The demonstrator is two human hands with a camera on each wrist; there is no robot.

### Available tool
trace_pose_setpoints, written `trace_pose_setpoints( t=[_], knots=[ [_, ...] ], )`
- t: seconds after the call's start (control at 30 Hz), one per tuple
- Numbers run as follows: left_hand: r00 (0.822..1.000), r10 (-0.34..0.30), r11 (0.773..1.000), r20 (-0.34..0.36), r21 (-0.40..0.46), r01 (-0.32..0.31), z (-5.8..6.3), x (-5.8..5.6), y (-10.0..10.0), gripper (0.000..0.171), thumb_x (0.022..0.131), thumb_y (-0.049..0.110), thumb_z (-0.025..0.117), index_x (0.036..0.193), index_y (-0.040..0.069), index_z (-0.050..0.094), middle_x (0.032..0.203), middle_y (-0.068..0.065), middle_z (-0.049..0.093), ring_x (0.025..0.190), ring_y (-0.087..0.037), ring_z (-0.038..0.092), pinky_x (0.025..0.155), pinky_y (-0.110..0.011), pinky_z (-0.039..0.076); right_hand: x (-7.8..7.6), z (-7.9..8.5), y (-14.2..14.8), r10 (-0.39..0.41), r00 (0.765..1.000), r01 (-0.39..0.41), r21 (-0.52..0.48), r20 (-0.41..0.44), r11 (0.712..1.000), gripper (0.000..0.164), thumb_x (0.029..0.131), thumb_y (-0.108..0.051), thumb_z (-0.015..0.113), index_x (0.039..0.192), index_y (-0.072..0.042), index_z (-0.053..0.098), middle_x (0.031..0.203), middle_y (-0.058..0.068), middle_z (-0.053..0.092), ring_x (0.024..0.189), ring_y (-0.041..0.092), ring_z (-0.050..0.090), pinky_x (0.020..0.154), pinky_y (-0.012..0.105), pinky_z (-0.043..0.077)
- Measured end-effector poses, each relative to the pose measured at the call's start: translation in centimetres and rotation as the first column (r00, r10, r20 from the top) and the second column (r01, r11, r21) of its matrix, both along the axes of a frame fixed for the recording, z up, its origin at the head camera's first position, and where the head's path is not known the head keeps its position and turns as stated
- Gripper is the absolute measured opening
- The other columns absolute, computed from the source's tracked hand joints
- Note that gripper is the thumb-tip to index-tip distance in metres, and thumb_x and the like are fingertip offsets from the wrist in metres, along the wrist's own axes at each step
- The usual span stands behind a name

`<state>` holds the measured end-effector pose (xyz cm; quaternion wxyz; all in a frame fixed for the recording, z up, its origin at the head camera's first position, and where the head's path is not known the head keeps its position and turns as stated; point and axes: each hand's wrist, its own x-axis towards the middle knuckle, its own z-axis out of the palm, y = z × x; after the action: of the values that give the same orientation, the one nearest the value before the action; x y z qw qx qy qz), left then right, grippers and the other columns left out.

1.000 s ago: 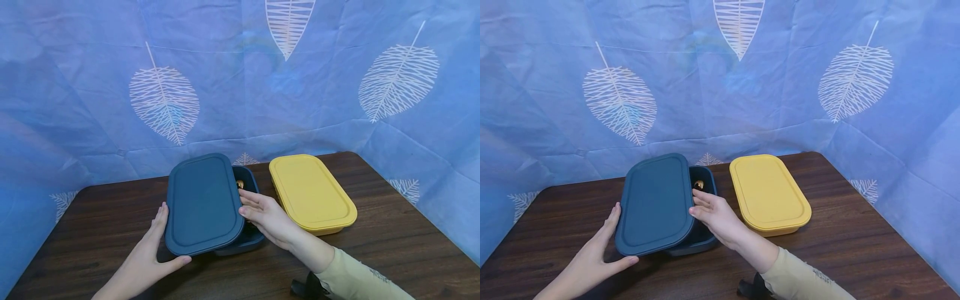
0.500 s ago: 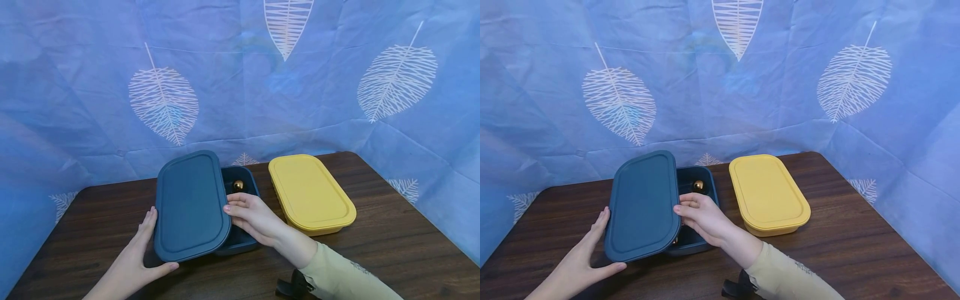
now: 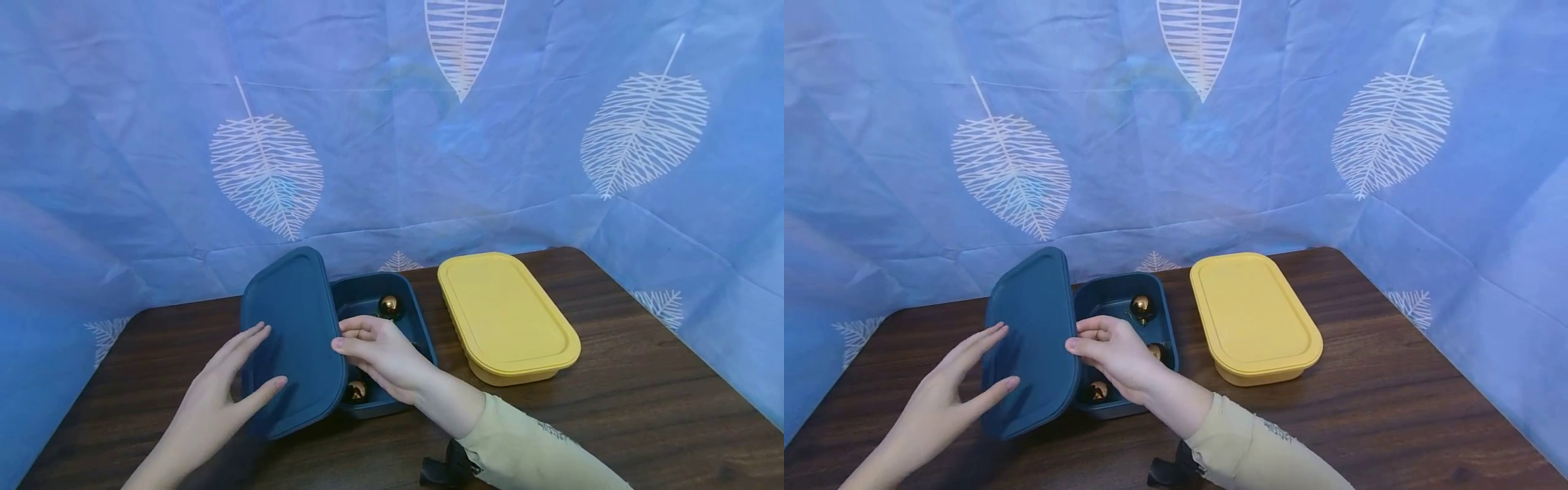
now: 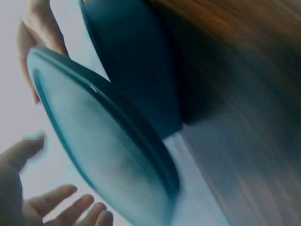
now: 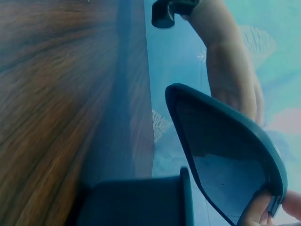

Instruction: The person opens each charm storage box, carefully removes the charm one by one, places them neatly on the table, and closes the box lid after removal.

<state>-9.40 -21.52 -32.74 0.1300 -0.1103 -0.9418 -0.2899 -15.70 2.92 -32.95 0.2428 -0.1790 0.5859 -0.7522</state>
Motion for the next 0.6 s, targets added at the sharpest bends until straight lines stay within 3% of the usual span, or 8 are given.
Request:
trace_pose_setpoints(
  t=[0.13,0.43,0.6],
  knots=[
    [0.994,-0.009,0.998,-0.105,0.064,0.016,0.6,-0.7,1.4,0.050,0.091,0.031,0.067,0.135,0.012,0.054,0.127,-0.006,0.055,0.103,-0.025,0.058,0.080,-0.048,0.051,0.4,0.2,-1.0,-0.011,1.000,0.011,-0.007,0.005,1.000,0.041,0.096,-0.011,0.058,0.130,0.007,0.045,0.107,0.012,0.055,0.097,0.018,0.056,0.090,0.029,0.046],
    [0.998,-0.008,0.988,-0.062,0.151,0.018,1.9,-2.0,2.8,0.046,0.094,0.029,0.063,0.131,0.004,0.056,0.120,-0.009,0.056,0.100,-0.022,0.057,0.085,-0.046,0.051,1.2,0.1,-3.1,-0.041,0.999,0.041,-0.047,0.003,0.998,0.034,0.096,-0.009,0.057,0.126,0.005,0.049,0.102,0.009,0.054,0.096,0.017,0.055,0.093,0.030,0.044],
    [0.996,0.071,0.979,-0.055,0.196,-0.059,2.6,-1.9,2.7,0.046,0.095,0.032,0.061,0.128,0.002,0.057,0.117,-0.011,0.059,0.098,-0.024,0.059,0.086,-0.049,0.050,1.5,0.2,-4.5,-0.069,0.997,0.067,-0.055,-0.029,0.996,0.029,0.094,-0.007,0.060,0.121,0.003,0.054,0.100,0.008,0.055,0.095,0.017,0.056,0.096,0.034,0.043]
  ],
)
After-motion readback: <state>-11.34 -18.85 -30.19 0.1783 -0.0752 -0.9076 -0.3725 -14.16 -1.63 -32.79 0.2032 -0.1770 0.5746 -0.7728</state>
